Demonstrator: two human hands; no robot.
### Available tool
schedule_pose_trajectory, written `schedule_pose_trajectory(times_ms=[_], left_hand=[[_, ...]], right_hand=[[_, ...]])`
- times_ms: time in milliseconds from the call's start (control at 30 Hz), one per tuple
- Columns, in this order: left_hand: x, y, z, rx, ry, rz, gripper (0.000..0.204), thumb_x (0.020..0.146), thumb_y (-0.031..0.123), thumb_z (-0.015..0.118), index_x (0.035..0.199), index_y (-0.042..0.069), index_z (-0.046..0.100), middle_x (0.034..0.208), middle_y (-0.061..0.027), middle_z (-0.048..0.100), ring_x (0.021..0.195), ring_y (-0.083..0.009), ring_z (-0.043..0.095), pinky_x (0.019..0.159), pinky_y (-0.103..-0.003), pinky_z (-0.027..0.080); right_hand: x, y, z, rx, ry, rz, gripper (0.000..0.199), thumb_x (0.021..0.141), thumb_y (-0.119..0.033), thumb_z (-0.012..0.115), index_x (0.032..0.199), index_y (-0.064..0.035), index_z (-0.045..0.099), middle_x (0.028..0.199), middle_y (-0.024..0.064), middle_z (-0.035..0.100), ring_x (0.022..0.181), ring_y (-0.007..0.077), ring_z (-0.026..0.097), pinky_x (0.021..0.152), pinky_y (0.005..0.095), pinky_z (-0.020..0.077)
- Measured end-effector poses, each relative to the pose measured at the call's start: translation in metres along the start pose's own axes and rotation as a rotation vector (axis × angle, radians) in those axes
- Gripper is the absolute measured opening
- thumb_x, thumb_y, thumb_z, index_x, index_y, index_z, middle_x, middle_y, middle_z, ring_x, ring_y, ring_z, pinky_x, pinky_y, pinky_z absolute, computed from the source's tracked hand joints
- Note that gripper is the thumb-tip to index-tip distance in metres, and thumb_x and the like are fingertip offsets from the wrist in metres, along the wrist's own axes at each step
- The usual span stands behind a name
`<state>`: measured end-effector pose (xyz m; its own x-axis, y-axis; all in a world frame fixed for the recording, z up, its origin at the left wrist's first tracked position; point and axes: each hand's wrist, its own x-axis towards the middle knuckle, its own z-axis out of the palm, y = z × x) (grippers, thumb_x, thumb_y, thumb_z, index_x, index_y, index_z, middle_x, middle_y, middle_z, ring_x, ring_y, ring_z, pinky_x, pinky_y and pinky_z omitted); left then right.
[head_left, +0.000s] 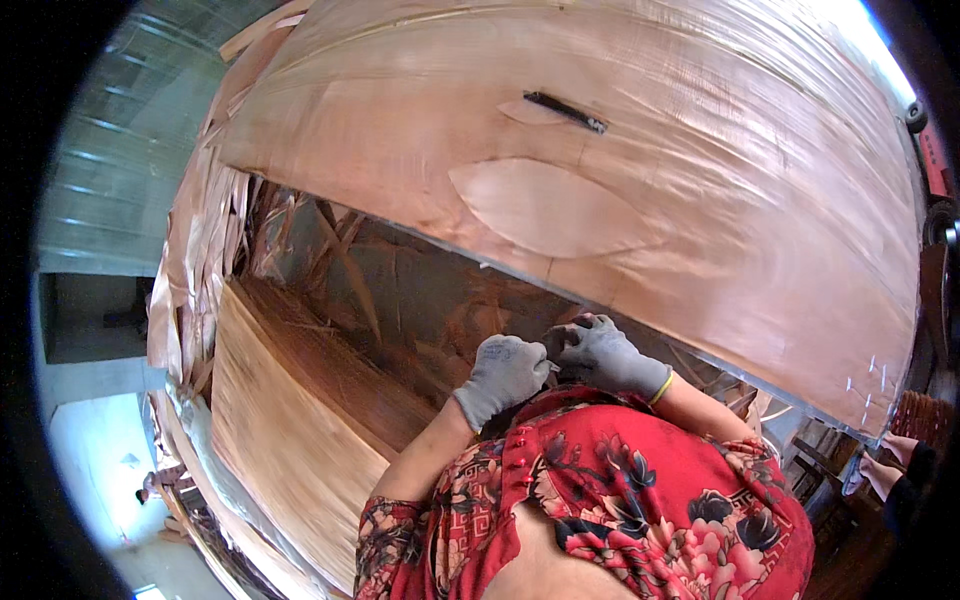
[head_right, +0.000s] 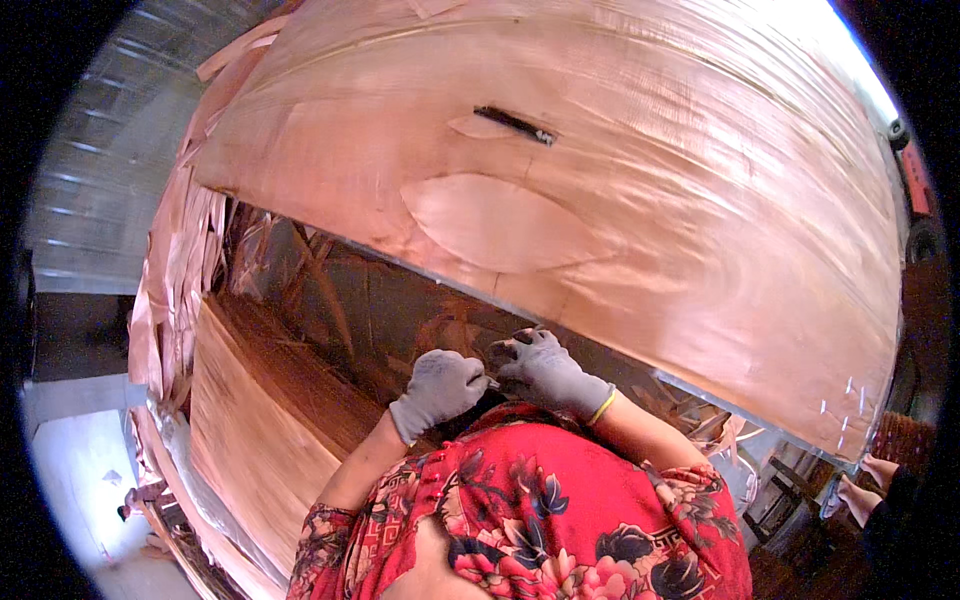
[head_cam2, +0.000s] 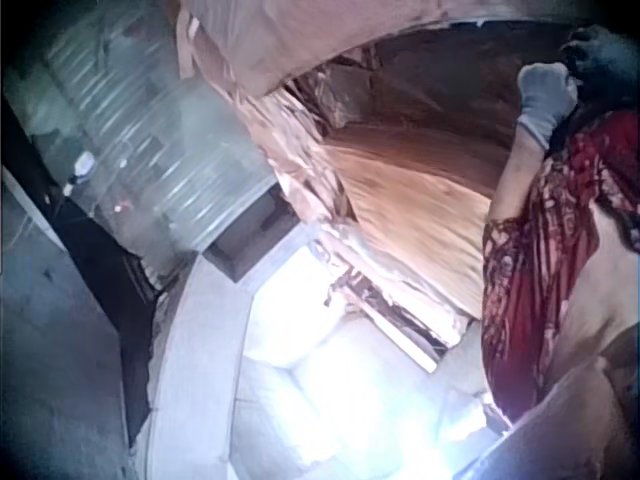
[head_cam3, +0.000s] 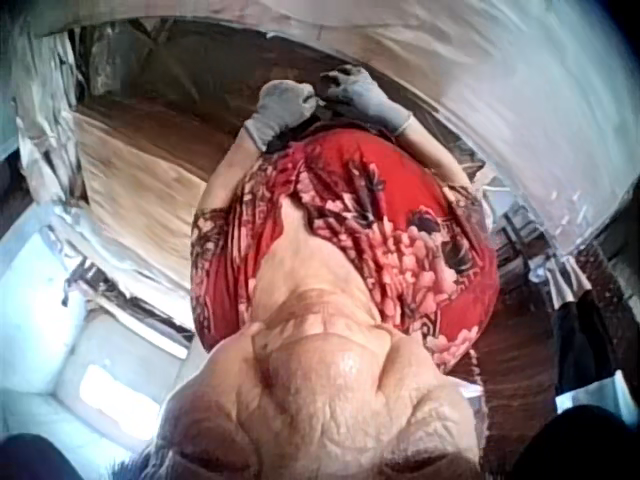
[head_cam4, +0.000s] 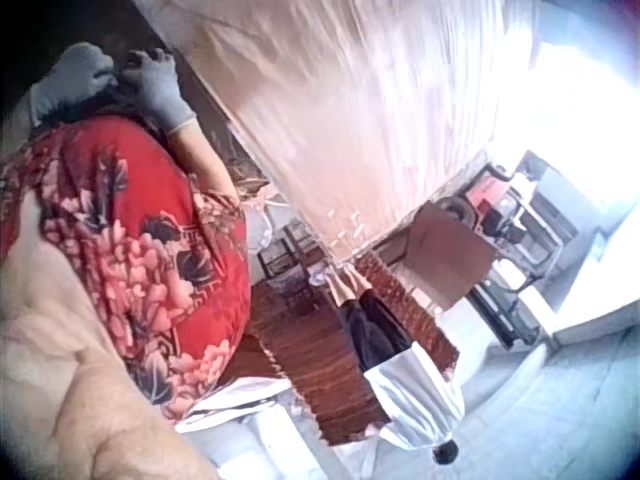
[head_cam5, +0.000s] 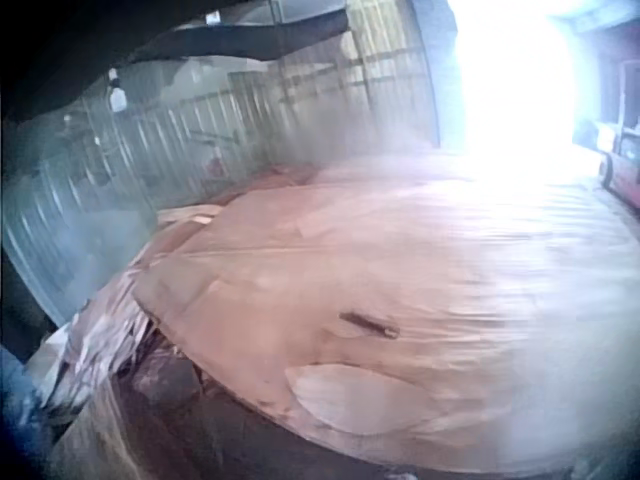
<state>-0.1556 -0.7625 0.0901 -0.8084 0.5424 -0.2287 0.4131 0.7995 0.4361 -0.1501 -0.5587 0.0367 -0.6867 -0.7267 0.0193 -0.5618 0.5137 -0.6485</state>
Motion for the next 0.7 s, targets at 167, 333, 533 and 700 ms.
schedule_pose_trajectory(times_ms=[167,333,533,700], left_hand=[[0.069,-0.033,-0.027,-0.039,-0.079,0.165,0.026,0.076,0.032,0.063,0.064,0.009,0.063,0.064,-0.0168,0.06,0.065,-0.0356,0.061,0.059,-0.047,0.045],[0.139,-0.063,-0.048,-0.115,-0.06,0.444,0.024,0.076,0.03,0.068,0.073,0.007,0.065,0.068,-0.0146,0.062,0.069,-0.0337,0.061,0.064,-0.046,0.046],[0.217,-0.067,-0.035,-0.246,0.117,0.921,0.082,0.072,0.02,0.07,0.141,0.0,0.03,0.131,-0.0154,0.051,0.127,-0.0364,0.041,0.097,-0.047,0.038],[0.247,-0.059,0.014,-0.178,0.085,1.143,0.086,0.071,0.018,0.069,0.143,0.003,0.026,0.132,-0.015,0.049,0.136,-0.0349,0.025,0.104,-0.048,0.033]], right_hand=[[0.026,0.031,-0.013,0.148,0.007,0.148,0.025,0.078,-0.03,0.064,0.1,-0.0181,0.065,0.094,0.0102,0.065,0.09,0.0322,0.06,0.078,0.042,0.0474],[0.022,0.02,-0.021,0.47,0.372,0.625,0.019,0.085,-0.02,0.061,0.099,-0.0072,0.064,0.08,0.0159,0.064,0.068,0.0289,0.063,0.064,0.0355,0.0493],[0.018,-0.008,-0.018,1.143,1.258,1.041,0.022,0.092,-0.018,0.057,0.104,0.0,0.064,0.077,0.0019,0.062,0.068,0.0067,0.058,0.055,0.0192,0.0427],[0.017,-0.001,-0.016,1.028,1.389,1.157,0.024,0.095,-0.026,0.054,0.094,-0.0037,0.064,0.061,-0.0029,0.054,0.05,0.0033,0.045,0.045,0.0186,0.0311]])
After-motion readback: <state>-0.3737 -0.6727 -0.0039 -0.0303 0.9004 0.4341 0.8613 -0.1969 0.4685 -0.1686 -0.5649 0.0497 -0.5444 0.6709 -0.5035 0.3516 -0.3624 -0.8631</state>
